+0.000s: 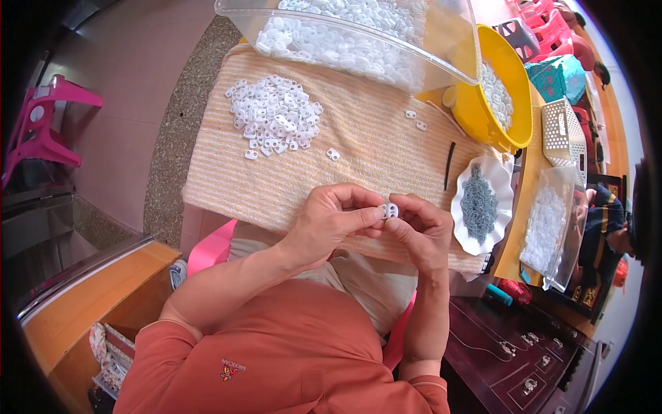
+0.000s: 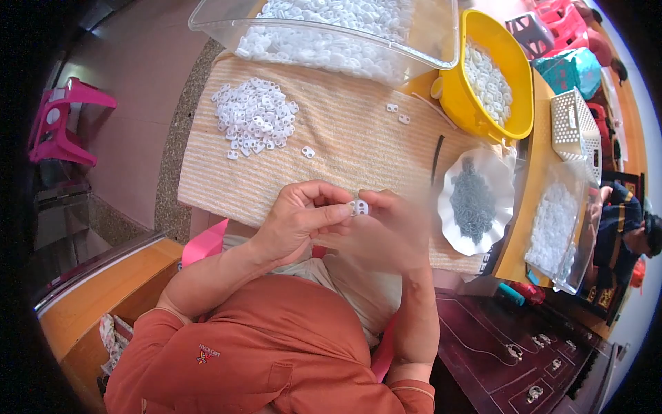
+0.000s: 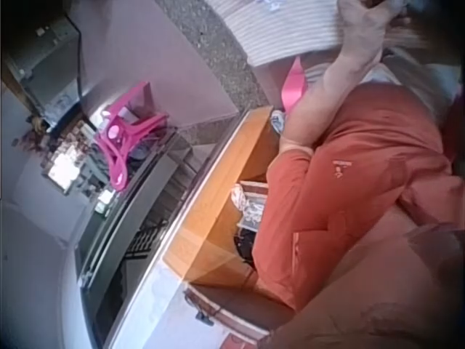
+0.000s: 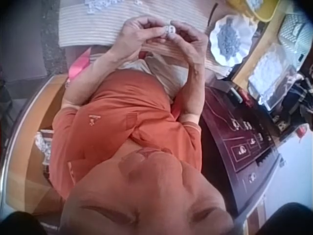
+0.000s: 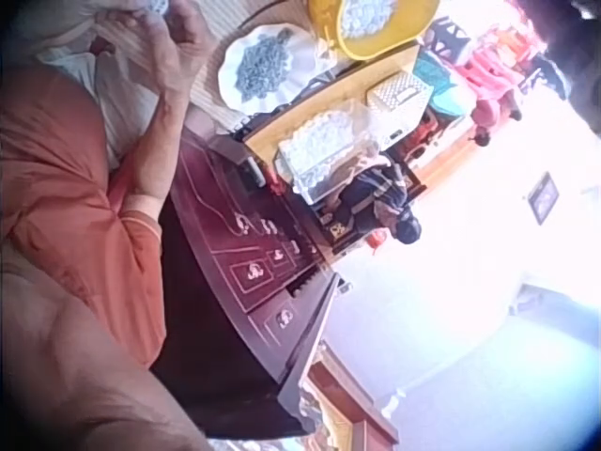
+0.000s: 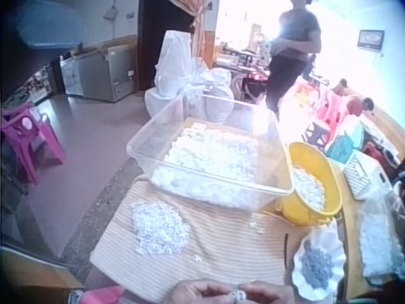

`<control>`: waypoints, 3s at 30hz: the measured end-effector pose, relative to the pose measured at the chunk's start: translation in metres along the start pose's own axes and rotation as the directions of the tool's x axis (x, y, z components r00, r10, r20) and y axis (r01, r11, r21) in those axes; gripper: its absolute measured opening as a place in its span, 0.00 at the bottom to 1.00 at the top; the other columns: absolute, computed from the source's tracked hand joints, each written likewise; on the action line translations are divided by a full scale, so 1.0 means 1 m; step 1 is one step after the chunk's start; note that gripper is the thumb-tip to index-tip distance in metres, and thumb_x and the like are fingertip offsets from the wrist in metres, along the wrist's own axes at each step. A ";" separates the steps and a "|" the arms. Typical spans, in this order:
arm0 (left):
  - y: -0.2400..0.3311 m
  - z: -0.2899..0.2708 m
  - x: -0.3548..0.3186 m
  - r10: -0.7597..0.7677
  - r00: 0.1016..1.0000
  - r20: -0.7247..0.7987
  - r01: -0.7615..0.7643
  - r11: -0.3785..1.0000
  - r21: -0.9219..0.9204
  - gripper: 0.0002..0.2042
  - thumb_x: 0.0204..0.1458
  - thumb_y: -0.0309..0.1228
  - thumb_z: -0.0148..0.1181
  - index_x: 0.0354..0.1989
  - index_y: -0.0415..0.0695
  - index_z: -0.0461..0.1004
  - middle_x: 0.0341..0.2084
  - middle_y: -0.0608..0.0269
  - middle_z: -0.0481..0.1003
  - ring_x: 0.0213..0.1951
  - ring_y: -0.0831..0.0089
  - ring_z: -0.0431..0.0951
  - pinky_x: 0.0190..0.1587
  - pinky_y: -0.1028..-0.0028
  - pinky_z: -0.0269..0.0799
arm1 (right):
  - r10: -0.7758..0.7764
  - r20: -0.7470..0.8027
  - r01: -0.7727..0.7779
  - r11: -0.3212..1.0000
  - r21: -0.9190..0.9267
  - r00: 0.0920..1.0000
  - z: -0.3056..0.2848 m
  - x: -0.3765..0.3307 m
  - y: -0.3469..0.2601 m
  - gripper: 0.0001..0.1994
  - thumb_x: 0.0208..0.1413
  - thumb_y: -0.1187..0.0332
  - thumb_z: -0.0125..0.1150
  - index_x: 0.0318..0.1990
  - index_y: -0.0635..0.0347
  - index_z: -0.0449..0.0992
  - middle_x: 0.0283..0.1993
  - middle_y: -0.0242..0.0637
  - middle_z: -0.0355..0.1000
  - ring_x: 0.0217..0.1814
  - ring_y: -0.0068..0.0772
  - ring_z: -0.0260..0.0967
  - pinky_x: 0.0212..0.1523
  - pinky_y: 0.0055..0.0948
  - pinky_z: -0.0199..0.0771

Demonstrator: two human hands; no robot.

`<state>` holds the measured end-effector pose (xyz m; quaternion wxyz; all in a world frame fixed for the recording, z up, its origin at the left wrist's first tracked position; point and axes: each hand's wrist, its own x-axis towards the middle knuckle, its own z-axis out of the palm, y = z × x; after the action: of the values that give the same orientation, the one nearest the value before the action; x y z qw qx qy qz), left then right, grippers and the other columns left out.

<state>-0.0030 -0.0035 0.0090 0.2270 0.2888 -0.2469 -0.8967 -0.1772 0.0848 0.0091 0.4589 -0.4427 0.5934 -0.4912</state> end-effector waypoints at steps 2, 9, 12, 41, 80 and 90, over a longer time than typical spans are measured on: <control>0.000 0.000 0.000 -0.001 1.000 -0.001 0.001 1.000 0.010 0.09 0.52 0.24 0.60 0.41 0.35 0.74 0.33 0.59 0.77 0.34 0.77 0.78 0.38 0.79 0.77 | -0.015 0.015 0.016 0.998 -0.066 1.000 -0.002 0.000 0.000 0.15 0.50 0.82 0.62 0.47 0.71 0.74 0.40 0.39 0.74 0.42 0.27 0.73 0.45 0.23 0.73; -0.003 -0.002 0.002 -0.013 1.000 -0.007 0.013 1.000 -0.009 0.08 0.51 0.21 0.60 0.40 0.37 0.74 0.32 0.60 0.77 0.31 0.76 0.78 0.36 0.76 0.78 | -0.019 0.006 0.019 1.000 -0.015 1.000 -0.001 -0.001 0.001 0.15 0.50 0.83 0.62 0.47 0.71 0.74 0.40 0.40 0.74 0.42 0.27 0.73 0.44 0.23 0.73; -0.002 -0.002 0.001 -0.018 1.000 0.004 0.018 1.000 -0.011 0.08 0.51 0.23 0.61 0.40 0.36 0.75 0.32 0.60 0.77 0.32 0.77 0.78 0.37 0.78 0.78 | 0.000 0.016 0.001 0.997 -0.073 1.000 -0.002 -0.001 0.000 0.15 0.50 0.83 0.62 0.47 0.72 0.74 0.40 0.40 0.74 0.42 0.27 0.73 0.44 0.23 0.73; 0.001 0.000 -0.001 -0.084 0.995 0.052 0.089 0.991 -0.097 0.05 0.52 0.22 0.61 0.37 0.41 0.75 0.30 0.63 0.77 0.32 0.77 0.78 0.35 0.75 0.78 | -0.010 -0.028 0.012 0.997 0.075 1.000 0.002 -0.004 0.005 0.15 0.48 0.79 0.65 0.46 0.71 0.74 0.40 0.40 0.75 0.40 0.27 0.74 0.42 0.23 0.74; 0.003 0.000 -0.005 -0.094 0.956 0.278 0.126 0.987 -0.096 0.04 0.53 0.27 0.61 0.32 0.41 0.73 0.29 0.64 0.75 0.32 0.78 0.76 0.37 0.78 0.75 | -0.054 0.094 0.041 0.991 0.129 0.994 0.002 -0.002 -0.016 0.08 0.48 0.77 0.66 0.36 0.68 0.75 0.37 0.36 0.67 0.37 0.25 0.69 0.39 0.22 0.72; 0.002 0.004 -0.007 -0.153 0.968 0.198 0.178 0.977 -0.116 0.06 0.54 0.28 0.59 0.35 0.39 0.72 0.36 0.58 0.75 0.32 0.78 0.75 0.39 0.78 0.75 | -0.251 -0.266 0.048 0.805 -0.592 0.931 -0.060 0.028 -0.066 0.04 0.53 0.76 0.62 0.35 0.67 0.75 0.29 0.31 0.72 0.29 0.19 0.70 0.32 0.19 0.75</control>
<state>0.0001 0.0005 0.0159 0.1456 0.2068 -0.1821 -0.9502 -0.2364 0.0595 0.0771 0.1565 -0.5174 0.7450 -0.3909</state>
